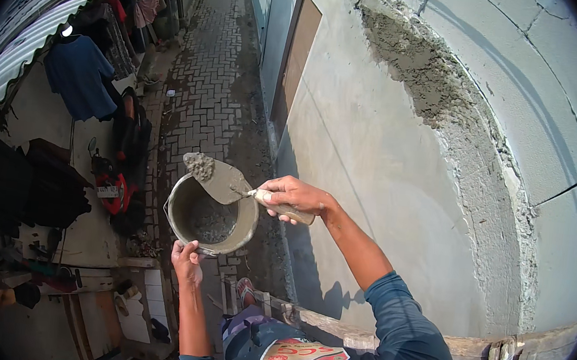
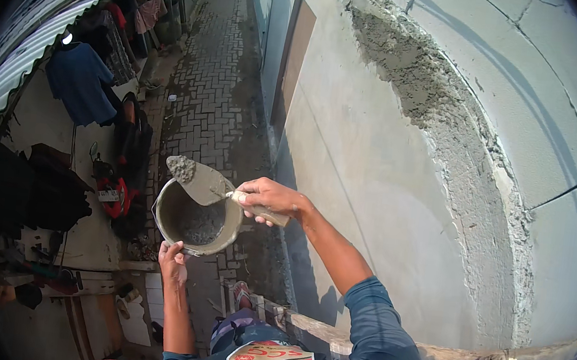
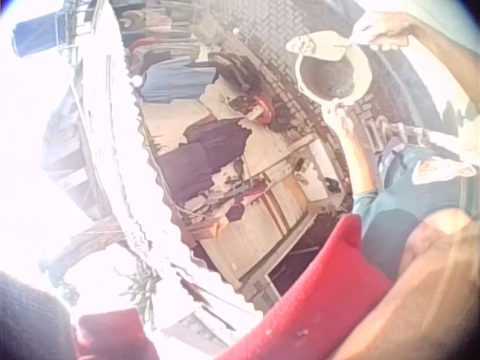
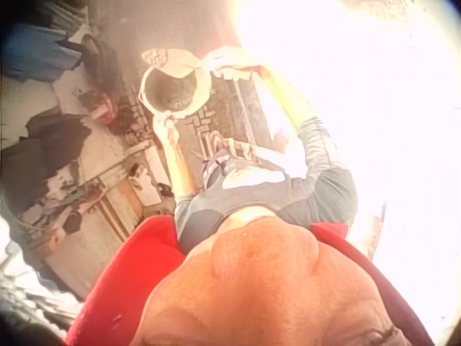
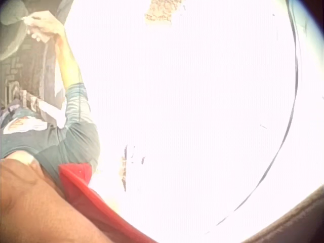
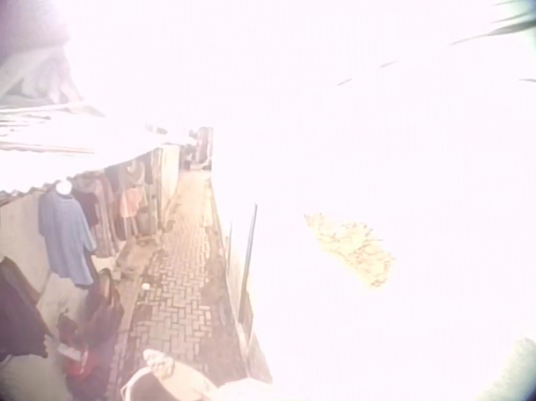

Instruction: The person applies cement to the top edge of a wall using a trowel, scooping mortar from a bucket and spreading it onto the cinder blocks.

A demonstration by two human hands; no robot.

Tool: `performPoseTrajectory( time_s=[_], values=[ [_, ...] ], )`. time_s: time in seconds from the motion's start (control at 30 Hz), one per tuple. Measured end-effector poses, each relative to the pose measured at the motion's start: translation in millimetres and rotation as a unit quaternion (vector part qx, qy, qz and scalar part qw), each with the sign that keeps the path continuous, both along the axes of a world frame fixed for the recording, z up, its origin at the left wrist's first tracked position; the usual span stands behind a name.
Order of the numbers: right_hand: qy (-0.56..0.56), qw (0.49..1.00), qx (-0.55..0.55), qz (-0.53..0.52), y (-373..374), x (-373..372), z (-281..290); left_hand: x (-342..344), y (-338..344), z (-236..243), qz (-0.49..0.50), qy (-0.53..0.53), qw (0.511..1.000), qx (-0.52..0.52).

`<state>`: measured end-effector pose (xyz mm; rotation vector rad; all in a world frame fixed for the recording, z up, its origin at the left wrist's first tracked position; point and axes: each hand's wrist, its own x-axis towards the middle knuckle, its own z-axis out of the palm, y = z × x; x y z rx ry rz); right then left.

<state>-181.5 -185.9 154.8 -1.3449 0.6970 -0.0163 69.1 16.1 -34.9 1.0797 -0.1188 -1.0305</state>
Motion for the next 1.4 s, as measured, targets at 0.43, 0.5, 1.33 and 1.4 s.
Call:
performPoseTrajectory(
  time_s=[0.43,0.5,1.33,1.4],
  values=[
    [-0.510,0.791,0.101,-0.322,-334,-112,38,26,222,-50,0.160,-0.024,0.970,0.179],
    [-0.567,0.768,0.008,-0.299,-277,-135,13,24,310,-49,0.175,-0.138,0.948,0.227],
    [0.068,0.760,-0.357,-0.539,-379,-101,43,22,397,-104,0.147,0.100,0.943,0.282],
    [0.079,0.742,-0.380,-0.547,-379,-105,49,18,384,-95,0.156,0.094,0.942,0.281]
  ],
)
